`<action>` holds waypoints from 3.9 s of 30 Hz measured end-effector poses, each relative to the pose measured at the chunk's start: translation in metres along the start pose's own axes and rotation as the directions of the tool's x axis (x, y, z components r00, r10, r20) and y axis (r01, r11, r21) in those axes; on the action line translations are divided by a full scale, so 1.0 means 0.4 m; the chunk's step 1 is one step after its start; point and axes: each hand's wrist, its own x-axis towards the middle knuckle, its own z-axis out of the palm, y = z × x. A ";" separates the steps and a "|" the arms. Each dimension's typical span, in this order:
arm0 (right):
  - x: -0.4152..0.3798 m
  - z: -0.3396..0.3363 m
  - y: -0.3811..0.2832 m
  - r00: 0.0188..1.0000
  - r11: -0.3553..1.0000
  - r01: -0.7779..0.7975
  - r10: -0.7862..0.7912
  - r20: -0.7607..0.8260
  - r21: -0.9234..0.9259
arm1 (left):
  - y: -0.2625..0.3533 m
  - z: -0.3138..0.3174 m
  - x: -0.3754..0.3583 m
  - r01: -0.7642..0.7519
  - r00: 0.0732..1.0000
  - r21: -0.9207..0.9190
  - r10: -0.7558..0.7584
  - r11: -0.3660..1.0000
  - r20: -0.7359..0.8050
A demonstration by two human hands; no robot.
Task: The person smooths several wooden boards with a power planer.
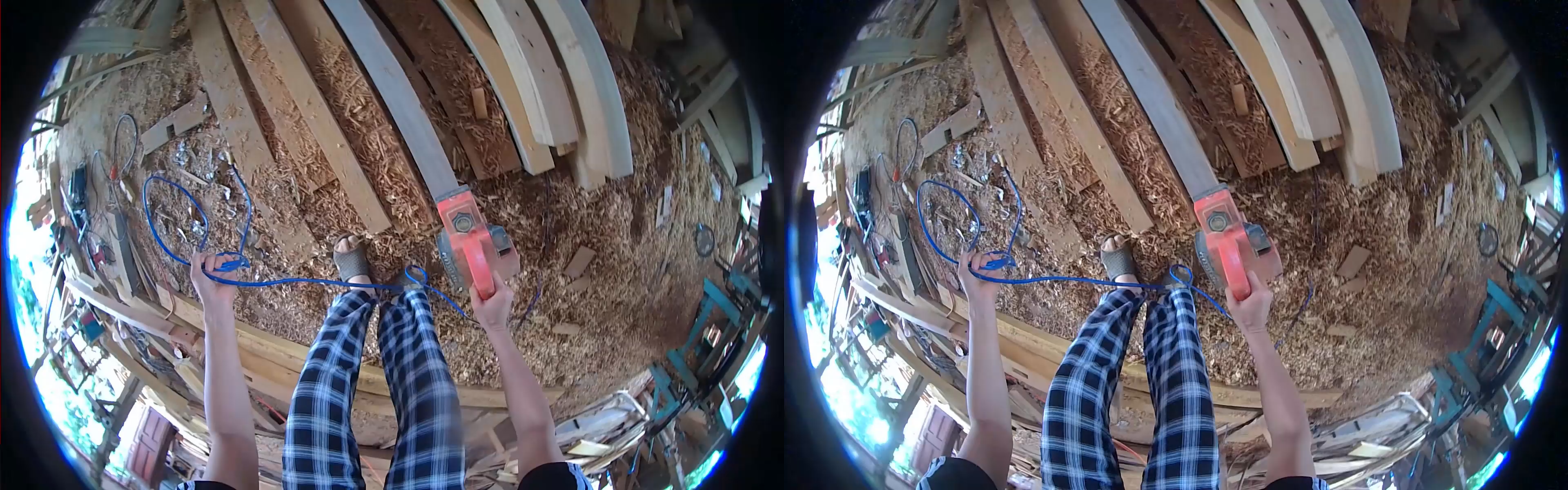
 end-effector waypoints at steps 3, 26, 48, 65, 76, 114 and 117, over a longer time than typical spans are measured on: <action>0.078 0.025 -0.072 0.998 0.998 -0.058 0.058 0.006 0.017 | 0.024 0.008 -0.008 0.003 1.000 -0.044 -0.003 0.999 -0.005; 0.976 0.434 -0.738 0.928 0.948 0.319 -0.311 -0.204 0.007 | 0.257 0.429 0.318 -0.300 0.953 -0.114 0.304 0.947 0.021; 1.122 0.427 -0.756 0.924 0.924 0.382 -0.382 -0.003 0.007 | 0.160 0.284 0.456 -0.281 0.914 -0.176 0.319 0.943 0.251; 0.714 0.304 -0.528 0.943 0.948 0.318 -0.316 -0.106 0.000 | 0.127 0.601 0.420 -0.214 0.763 0.424 0.121 -0.880 0.635; 1.186 0.488 -0.879 0.939 0.935 0.328 -0.308 -0.152 0.133 | -0.216 1.002 0.464 -0.569 0.372 0.297 -0.083 0.767 0.925; 2.326 0.894 -1.607 0.937 0.963 0.263 -0.239 -0.256 0.062 | 0.290 2.152 1.300 -0.712 0.616 0.360 0.291 0.602 0.733; 2.250 0.920 -1.588 0.892 0.955 0.284 -0.294 -0.343 -0.080 | 0.257 2.096 1.354 -0.651 0.464 0.093 0.297 0.753 0.835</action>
